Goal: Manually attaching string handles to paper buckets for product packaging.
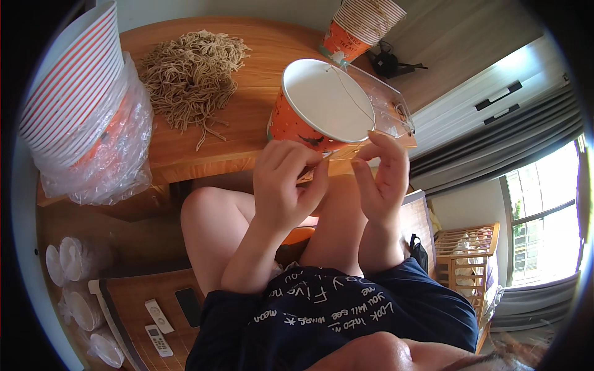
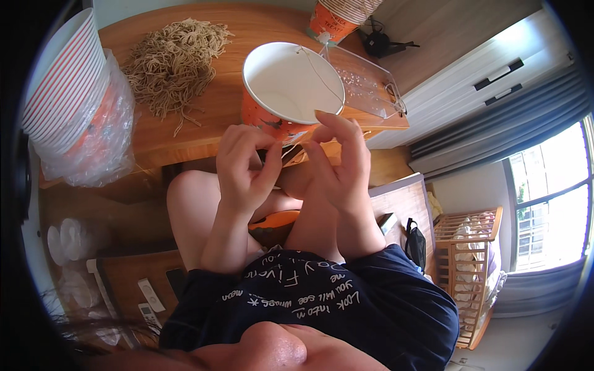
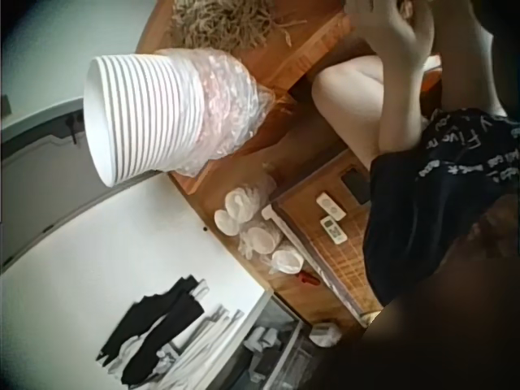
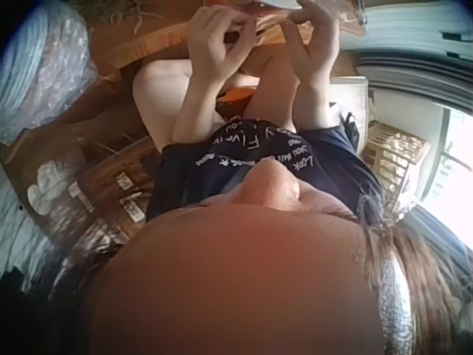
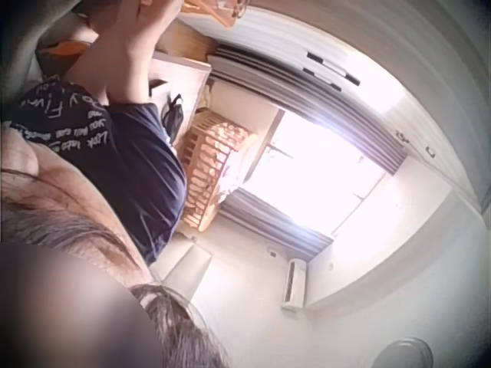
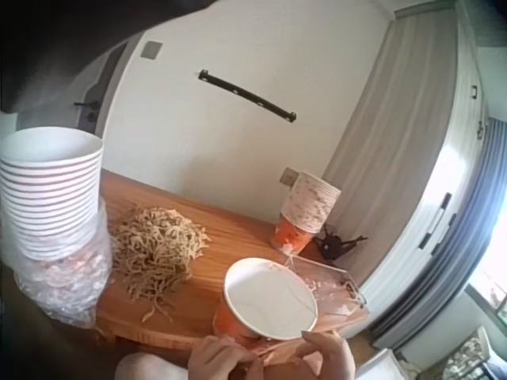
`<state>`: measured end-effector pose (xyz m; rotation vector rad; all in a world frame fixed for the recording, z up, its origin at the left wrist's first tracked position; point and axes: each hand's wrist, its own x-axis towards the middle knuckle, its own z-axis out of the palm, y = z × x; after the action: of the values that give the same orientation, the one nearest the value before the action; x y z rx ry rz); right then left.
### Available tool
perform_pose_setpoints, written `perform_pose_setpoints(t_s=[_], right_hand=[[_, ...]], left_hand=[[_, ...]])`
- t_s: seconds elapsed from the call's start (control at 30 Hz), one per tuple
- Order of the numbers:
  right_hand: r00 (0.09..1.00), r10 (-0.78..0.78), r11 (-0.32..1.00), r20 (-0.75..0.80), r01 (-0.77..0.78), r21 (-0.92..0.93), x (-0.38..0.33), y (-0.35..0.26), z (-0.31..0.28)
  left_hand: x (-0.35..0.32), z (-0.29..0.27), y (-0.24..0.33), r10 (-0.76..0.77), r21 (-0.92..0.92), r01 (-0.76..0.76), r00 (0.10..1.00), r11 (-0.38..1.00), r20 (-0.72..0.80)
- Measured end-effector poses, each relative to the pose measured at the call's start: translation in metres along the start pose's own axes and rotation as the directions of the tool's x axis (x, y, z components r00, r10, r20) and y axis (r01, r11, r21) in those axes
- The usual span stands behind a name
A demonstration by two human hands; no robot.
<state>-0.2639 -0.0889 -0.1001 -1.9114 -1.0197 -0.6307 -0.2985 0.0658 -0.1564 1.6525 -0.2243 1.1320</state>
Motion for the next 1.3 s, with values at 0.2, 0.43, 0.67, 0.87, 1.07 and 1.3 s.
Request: perform_pose_setpoints(t_s=[0.2, 0.43, 0.67, 0.87, 1.07, 1.3], right_hand=[[0.996, 0.072, 0.993, -0.049, -0.067, 0.100, -0.012, 0.006, -0.014], [0.998, 0.039, 0.992, -0.044, -0.034, 0.122, -0.015, 0.011, -0.023], [0.998, 0.052, 0.994, -0.018, -0.050, 0.096, -0.016, 0.018, -0.024], [0.996, 0.084, 0.992, -0.040, -0.079, 0.097, -0.018, 0.020, -0.025], [0.995, -0.097, 0.986, -0.002, 0.096, -0.133, 0.005, 0.024, -0.035], [0.797, -0.163, 0.982, 0.581, 0.189, 0.017, 0.101, 0.040, -0.037]], left_hand=[[0.001, 0.012, -0.006, -0.039, 0.061, 0.041, 0.999, 0.997, -0.026], [0.001, 0.020, -0.010, -0.034, 0.086, 0.037, 0.999, 0.996, -0.038], [-0.002, 0.025, -0.014, -0.045, 0.054, 0.049, 0.997, 0.997, -0.069], [-0.006, 0.030, -0.018, -0.073, 0.048, 0.078, 0.992, 0.996, -0.098], [-0.006, 0.032, -0.015, -0.071, 0.058, 0.077, 0.993, 0.995, -0.099], [-0.008, 0.033, -0.011, -0.138, 0.023, 0.140, 0.988, 0.990, -0.075]])
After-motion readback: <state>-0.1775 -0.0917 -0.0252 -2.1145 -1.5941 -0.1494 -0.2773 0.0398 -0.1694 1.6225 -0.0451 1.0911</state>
